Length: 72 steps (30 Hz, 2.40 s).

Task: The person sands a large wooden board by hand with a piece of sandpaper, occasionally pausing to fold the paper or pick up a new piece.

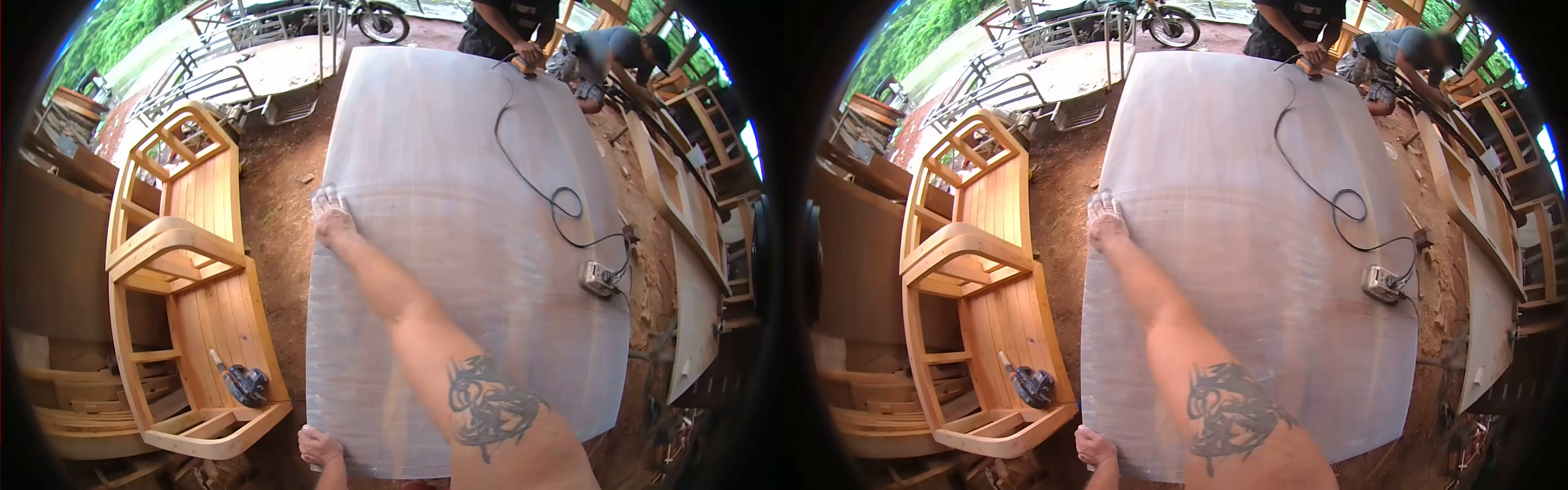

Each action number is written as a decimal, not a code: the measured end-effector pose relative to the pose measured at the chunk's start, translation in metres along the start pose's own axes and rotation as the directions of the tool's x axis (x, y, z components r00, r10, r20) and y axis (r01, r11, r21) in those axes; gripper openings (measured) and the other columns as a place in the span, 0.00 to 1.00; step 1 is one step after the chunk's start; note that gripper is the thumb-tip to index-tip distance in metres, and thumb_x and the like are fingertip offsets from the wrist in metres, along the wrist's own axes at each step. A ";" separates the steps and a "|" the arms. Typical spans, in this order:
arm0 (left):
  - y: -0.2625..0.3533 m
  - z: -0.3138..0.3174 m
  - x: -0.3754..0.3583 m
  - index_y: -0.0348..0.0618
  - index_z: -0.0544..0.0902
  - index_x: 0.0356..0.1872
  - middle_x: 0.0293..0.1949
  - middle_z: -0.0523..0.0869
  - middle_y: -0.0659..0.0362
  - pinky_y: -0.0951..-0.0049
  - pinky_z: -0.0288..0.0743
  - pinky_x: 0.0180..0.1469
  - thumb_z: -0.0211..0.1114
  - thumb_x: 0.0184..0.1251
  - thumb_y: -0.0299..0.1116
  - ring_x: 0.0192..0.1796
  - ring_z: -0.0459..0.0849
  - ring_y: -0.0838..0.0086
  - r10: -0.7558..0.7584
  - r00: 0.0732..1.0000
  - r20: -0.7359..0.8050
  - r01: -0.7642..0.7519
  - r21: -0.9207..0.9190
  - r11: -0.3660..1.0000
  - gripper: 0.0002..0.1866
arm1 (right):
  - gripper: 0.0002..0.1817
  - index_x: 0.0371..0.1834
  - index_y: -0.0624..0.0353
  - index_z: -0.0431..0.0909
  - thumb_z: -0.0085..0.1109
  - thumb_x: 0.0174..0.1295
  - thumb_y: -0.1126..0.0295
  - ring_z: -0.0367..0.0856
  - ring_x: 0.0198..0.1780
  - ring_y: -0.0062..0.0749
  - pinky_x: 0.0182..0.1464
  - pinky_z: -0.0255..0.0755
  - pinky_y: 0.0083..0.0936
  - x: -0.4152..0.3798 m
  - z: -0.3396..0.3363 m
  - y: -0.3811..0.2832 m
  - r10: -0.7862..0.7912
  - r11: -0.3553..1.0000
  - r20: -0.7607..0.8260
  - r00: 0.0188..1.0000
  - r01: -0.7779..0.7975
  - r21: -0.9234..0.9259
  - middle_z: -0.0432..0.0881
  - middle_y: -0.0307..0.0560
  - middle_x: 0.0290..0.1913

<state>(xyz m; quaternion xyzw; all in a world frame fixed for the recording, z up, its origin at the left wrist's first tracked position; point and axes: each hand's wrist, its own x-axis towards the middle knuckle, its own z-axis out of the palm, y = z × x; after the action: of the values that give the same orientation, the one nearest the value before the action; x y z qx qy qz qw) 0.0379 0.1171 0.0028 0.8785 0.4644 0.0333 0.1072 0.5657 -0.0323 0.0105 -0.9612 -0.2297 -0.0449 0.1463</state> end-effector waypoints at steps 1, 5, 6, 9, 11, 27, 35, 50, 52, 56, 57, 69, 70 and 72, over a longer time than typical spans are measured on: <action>-0.001 0.001 -0.001 0.37 0.80 0.37 0.39 0.87 0.42 0.39 0.71 0.47 0.45 0.85 0.49 0.46 0.84 0.40 0.000 1.000 0.009 0.000 -0.002 1.000 0.26 | 0.26 0.69 0.59 0.77 0.48 0.76 0.54 0.79 0.63 0.59 0.61 0.73 0.54 -0.012 -0.004 0.021 -0.049 0.999 0.009 0.999 0.049 0.002 0.81 0.63 0.62; 0.000 0.000 -0.001 0.37 0.80 0.38 0.39 0.87 0.42 0.39 0.71 0.47 0.45 0.85 0.49 0.46 0.84 0.40 0.004 1.000 -0.015 -0.004 0.004 1.000 0.25 | 0.28 0.71 0.62 0.75 0.49 0.77 0.55 0.75 0.70 0.59 0.70 0.69 0.54 -0.126 -0.010 0.189 0.315 0.944 -0.030 0.949 -0.310 0.113 0.78 0.64 0.69; 0.000 0.003 -0.002 0.37 0.80 0.38 0.39 0.87 0.42 0.39 0.71 0.47 0.46 0.85 0.49 0.46 0.84 0.40 0.002 1.000 -0.022 -0.002 0.014 1.000 0.25 | 0.28 0.72 0.63 0.75 0.49 0.77 0.56 0.74 0.72 0.60 0.72 0.68 0.53 -0.168 -0.027 0.235 0.475 0.878 -0.047 0.879 -0.470 0.090 0.77 0.65 0.70; -0.002 0.006 0.000 0.37 0.81 0.38 0.40 0.88 0.41 0.38 0.72 0.47 0.45 0.86 0.49 0.46 0.85 0.39 0.016 0.999 -0.047 -0.014 0.030 0.999 0.26 | 0.29 0.73 0.65 0.74 0.49 0.77 0.57 0.70 0.78 0.60 0.79 0.65 0.53 -0.273 -0.076 0.321 0.701 0.643 -0.328 0.633 -0.760 -0.092 0.74 0.66 0.76; -0.002 0.007 -0.003 0.37 0.81 0.38 0.40 0.88 0.40 0.38 0.72 0.46 0.45 0.86 0.50 0.45 0.85 0.38 0.030 0.999 -0.044 -0.029 0.024 0.999 0.26 | 0.29 0.73 0.67 0.74 0.50 0.77 0.57 0.69 0.79 0.61 0.81 0.61 0.54 -0.283 -0.088 0.312 0.651 0.572 -0.518 0.555 -0.807 -0.147 0.75 0.67 0.74; 0.001 0.001 -0.002 0.37 0.80 0.37 0.37 0.86 0.41 0.39 0.72 0.44 0.46 0.85 0.47 0.43 0.84 0.38 0.024 0.999 -0.022 -0.023 0.038 0.999 0.24 | 0.35 0.88 0.50 0.56 0.39 0.81 0.50 0.60 0.84 0.52 0.85 0.54 0.47 -0.193 -0.025 0.193 0.489 0.798 0.365 0.793 -0.575 0.182 0.60 0.58 0.86; -0.005 0.009 -0.003 0.38 0.80 0.38 0.37 0.87 0.42 0.38 0.72 0.45 0.46 0.85 0.47 0.44 0.84 0.39 0.049 0.997 -0.064 -0.049 -0.009 0.999 0.24 | 0.35 0.81 0.58 0.68 0.51 0.77 0.50 0.58 0.84 0.64 0.84 0.53 0.55 -0.290 -0.102 0.205 0.818 0.470 -0.307 0.486 -0.873 -0.128 0.66 0.65 0.82; -0.005 0.006 0.001 0.39 0.82 0.38 0.38 0.88 0.42 0.38 0.73 0.45 0.46 0.86 0.50 0.44 0.86 0.39 0.044 0.998 -0.051 -0.042 0.029 0.999 0.25 | 0.29 0.77 0.55 0.72 0.51 0.77 0.56 0.70 0.78 0.60 0.79 0.64 0.56 -0.348 -0.104 0.224 0.748 0.630 -0.206 0.631 -0.773 -0.079 0.74 0.65 0.76; -0.005 0.006 -0.002 0.39 0.82 0.38 0.38 0.88 0.42 0.38 0.73 0.46 0.46 0.86 0.50 0.44 0.86 0.39 0.052 0.998 -0.042 -0.051 0.022 0.998 0.26 | 0.30 0.76 0.62 0.71 0.51 0.78 0.55 0.69 0.79 0.62 0.81 0.60 0.56 -0.405 -0.082 0.283 0.577 0.612 -0.530 0.621 -0.759 -0.223 0.73 0.63 0.77; -0.003 0.005 -0.003 0.38 0.80 0.37 0.38 0.87 0.43 0.39 0.72 0.45 0.46 0.86 0.49 0.44 0.85 0.40 0.022 0.998 -0.057 -0.022 0.001 1.000 0.25 | 0.28 0.67 0.60 0.81 0.54 0.75 0.51 0.79 0.70 0.63 0.75 0.69 0.52 -0.287 -0.020 0.214 0.538 0.620 -0.625 0.565 -0.768 -0.161 0.81 0.64 0.68; -0.002 0.005 -0.002 0.38 0.80 0.38 0.38 0.87 0.43 0.39 0.72 0.45 0.46 0.85 0.49 0.44 0.85 0.40 0.022 0.998 -0.055 -0.022 0.006 1.000 0.25 | 0.25 0.60 0.56 0.86 0.52 0.76 0.49 0.82 0.66 0.59 0.70 0.74 0.54 -0.234 -0.021 0.173 0.782 0.596 0.122 0.612 -0.790 0.145 0.85 0.64 0.63; -0.009 0.012 -0.001 0.40 0.80 0.35 0.34 0.87 0.43 0.38 0.72 0.42 0.47 0.86 0.49 0.41 0.86 0.40 0.038 0.994 -0.105 -0.034 0.039 0.999 0.25 | 0.34 0.86 0.54 0.60 0.45 0.80 0.53 0.51 0.88 0.57 0.88 0.45 0.51 -0.231 -0.035 0.134 0.263 0.965 0.091 0.961 -0.261 -0.038 0.57 0.59 0.87; -0.009 0.016 -0.001 0.41 0.80 0.35 0.34 0.87 0.44 0.38 0.72 0.42 0.47 0.86 0.49 0.41 0.86 0.40 0.049 0.992 -0.118 -0.045 0.035 0.998 0.25 | 0.34 0.87 0.53 0.60 0.43 0.81 0.52 0.52 0.87 0.58 0.88 0.46 0.52 -0.277 -0.056 0.165 0.457 0.887 0.046 0.888 -0.451 -0.095 0.57 0.59 0.87; -0.008 0.017 0.002 0.41 0.79 0.35 0.33 0.87 0.45 0.38 0.72 0.41 0.47 0.86 0.49 0.40 0.86 0.41 0.060 0.988 -0.145 -0.055 0.034 0.998 0.24 | 0.34 0.84 0.57 0.64 0.48 0.80 0.53 0.54 0.86 0.60 0.86 0.48 0.56 -0.361 -0.083 0.226 0.628 0.765 -0.223 0.745 -0.644 0.002 0.62 0.61 0.84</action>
<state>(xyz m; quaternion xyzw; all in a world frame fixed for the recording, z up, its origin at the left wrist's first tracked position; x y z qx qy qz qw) 0.0348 0.1205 -0.0160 0.8883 0.4459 0.0935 0.0588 0.3457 -0.4046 -0.0246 -0.9762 0.1306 -0.1024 0.1400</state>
